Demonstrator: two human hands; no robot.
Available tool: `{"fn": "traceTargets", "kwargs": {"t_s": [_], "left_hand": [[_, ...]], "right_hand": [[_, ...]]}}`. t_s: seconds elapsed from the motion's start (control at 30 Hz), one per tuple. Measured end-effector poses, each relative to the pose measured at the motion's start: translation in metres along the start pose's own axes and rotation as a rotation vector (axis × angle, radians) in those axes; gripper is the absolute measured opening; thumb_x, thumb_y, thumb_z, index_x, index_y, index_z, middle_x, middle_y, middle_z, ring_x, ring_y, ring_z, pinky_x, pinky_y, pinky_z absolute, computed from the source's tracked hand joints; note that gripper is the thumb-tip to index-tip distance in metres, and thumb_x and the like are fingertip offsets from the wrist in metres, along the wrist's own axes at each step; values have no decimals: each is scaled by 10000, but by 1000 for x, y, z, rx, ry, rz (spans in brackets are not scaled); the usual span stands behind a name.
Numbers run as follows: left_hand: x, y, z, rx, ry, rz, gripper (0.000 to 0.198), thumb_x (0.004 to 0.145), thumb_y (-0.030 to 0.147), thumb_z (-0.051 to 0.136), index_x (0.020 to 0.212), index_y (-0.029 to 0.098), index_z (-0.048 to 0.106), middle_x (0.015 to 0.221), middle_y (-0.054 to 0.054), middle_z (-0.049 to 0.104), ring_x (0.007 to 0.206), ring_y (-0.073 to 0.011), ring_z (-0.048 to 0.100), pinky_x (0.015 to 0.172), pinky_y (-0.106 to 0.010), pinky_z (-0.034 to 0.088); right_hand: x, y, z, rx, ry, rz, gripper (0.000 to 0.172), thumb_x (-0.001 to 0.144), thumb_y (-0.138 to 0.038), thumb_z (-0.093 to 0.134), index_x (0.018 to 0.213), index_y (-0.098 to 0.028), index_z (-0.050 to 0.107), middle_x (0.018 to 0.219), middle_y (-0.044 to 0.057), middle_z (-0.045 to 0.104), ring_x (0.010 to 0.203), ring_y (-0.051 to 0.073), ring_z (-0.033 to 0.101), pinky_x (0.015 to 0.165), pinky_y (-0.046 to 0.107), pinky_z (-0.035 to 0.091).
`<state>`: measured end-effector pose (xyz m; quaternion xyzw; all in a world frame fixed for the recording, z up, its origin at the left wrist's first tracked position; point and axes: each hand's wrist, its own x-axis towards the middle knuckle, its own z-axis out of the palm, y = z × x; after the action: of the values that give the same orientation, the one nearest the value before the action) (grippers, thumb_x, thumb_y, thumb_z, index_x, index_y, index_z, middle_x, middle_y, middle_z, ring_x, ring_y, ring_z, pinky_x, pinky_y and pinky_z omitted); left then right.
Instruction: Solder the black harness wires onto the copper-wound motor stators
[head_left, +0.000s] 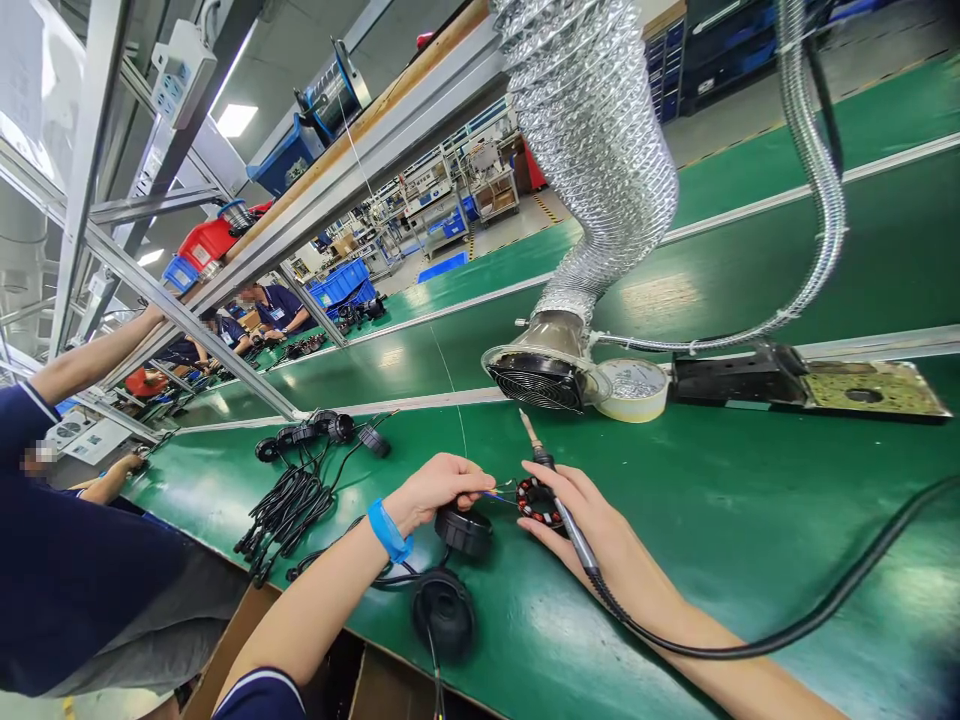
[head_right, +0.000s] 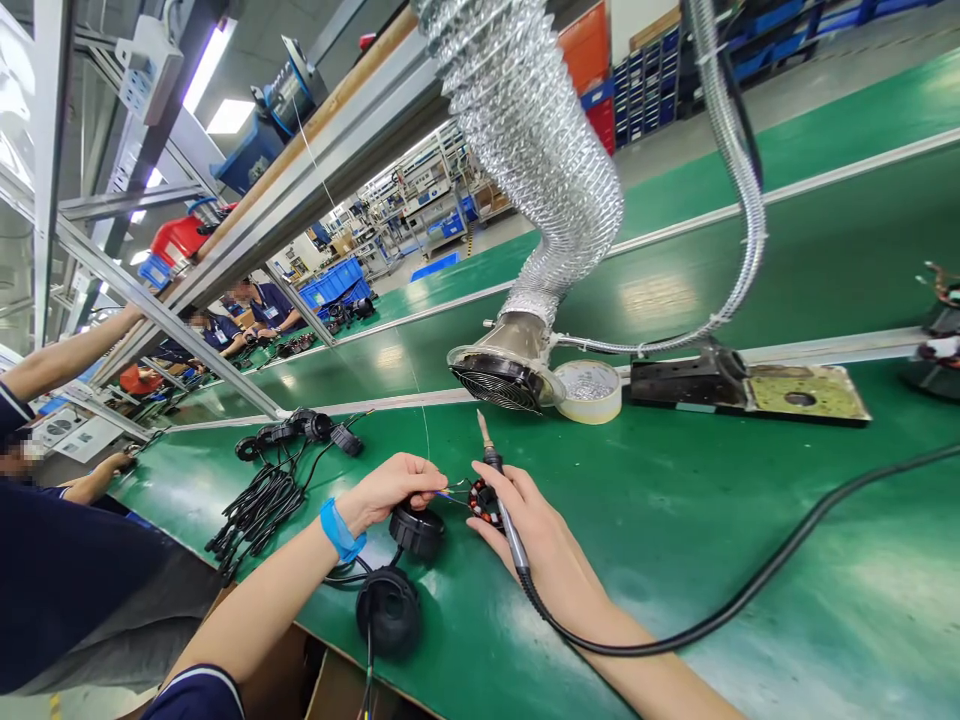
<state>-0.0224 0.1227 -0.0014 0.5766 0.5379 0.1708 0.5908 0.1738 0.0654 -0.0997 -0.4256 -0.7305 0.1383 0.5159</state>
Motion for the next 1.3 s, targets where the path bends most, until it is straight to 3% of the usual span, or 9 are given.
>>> {"fn": "traceTargets", "kwargs": {"t_s": [0.23, 0.37, 0.5, 0.67, 0.77, 0.97, 1.17, 1.3], "left_hand": [[-1, -3, 22, 290, 231, 236, 370, 756, 470, 678, 651, 122, 610, 569, 41, 448, 567, -81, 322, 544, -249, 232], [-6, 4, 18, 365, 128, 150, 437, 803, 527, 616, 710, 107, 693, 520, 56, 378, 538, -83, 270, 523, -259, 191], [-8, 8, 6, 213, -8, 20, 467, 683, 560, 727, 757, 99, 725, 477, 72, 364, 484, -67, 253, 504, -271, 131], [-4, 7, 8, 79, 93, -8, 454, 497, 517, 848, 616, 126, 651, 495, 56, 463, 456, -50, 309, 485, -263, 152], [-2, 6, 15, 70, 152, -23, 491, 467, 549, 863, 597, 138, 627, 469, 70, 440, 442, -44, 289, 470, -257, 148], [-1, 7, 18, 99, 79, -37, 644, 626, 727, 719, 787, 104, 726, 404, 105, 286, 424, -43, 169, 477, -270, 71], [-3, 8, 8, 54, 5, -41, 545, 594, 599, 790, 743, 80, 718, 557, 34, 514, 435, -21, 295, 471, -253, 120], [2, 5, 7, -29, 33, -12, 474, 506, 495, 864, 682, 100, 667, 579, 30, 547, 429, -17, 316, 461, -245, 122]], "right_hand": [[1, 0, 0, 5, 7, 5, 450, 964, -332, 547, 1395, -269, 434, 1189, 95, 556, 934, 210, 681, 800, 318, 578], [0, 0, 0, 0, -5, 0, 453, 976, -337, 527, 1409, -272, 411, 1202, 103, 547, 937, 214, 679, 790, 320, 580], [-1, 0, 1, -7, -10, 6, 442, 981, -344, 521, 1401, -275, 403, 1202, 107, 541, 934, 222, 675, 785, 333, 580], [1, -1, 0, -13, -16, 2, 438, 983, -347, 516, 1398, -277, 395, 1187, 109, 545, 947, 238, 670, 789, 353, 582], [1, -2, 0, -8, -13, 1, 441, 982, -346, 520, 1399, -281, 392, 1194, 109, 544, 966, 243, 666, 802, 361, 580], [0, -1, 1, 4, -9, 5, 456, 974, -340, 534, 1405, -282, 397, 1212, 112, 541, 980, 252, 666, 808, 371, 581], [4, -4, -3, 56, 0, 2, 467, 963, -339, 564, 1402, -296, 413, 1192, 102, 560, 992, 245, 656, 827, 364, 571], [17, -5, -1, 203, 11, 25, 389, 1004, -282, 476, 1390, -310, 433, 1207, 90, 546, 1020, 204, 648, 854, 329, 557]]}}
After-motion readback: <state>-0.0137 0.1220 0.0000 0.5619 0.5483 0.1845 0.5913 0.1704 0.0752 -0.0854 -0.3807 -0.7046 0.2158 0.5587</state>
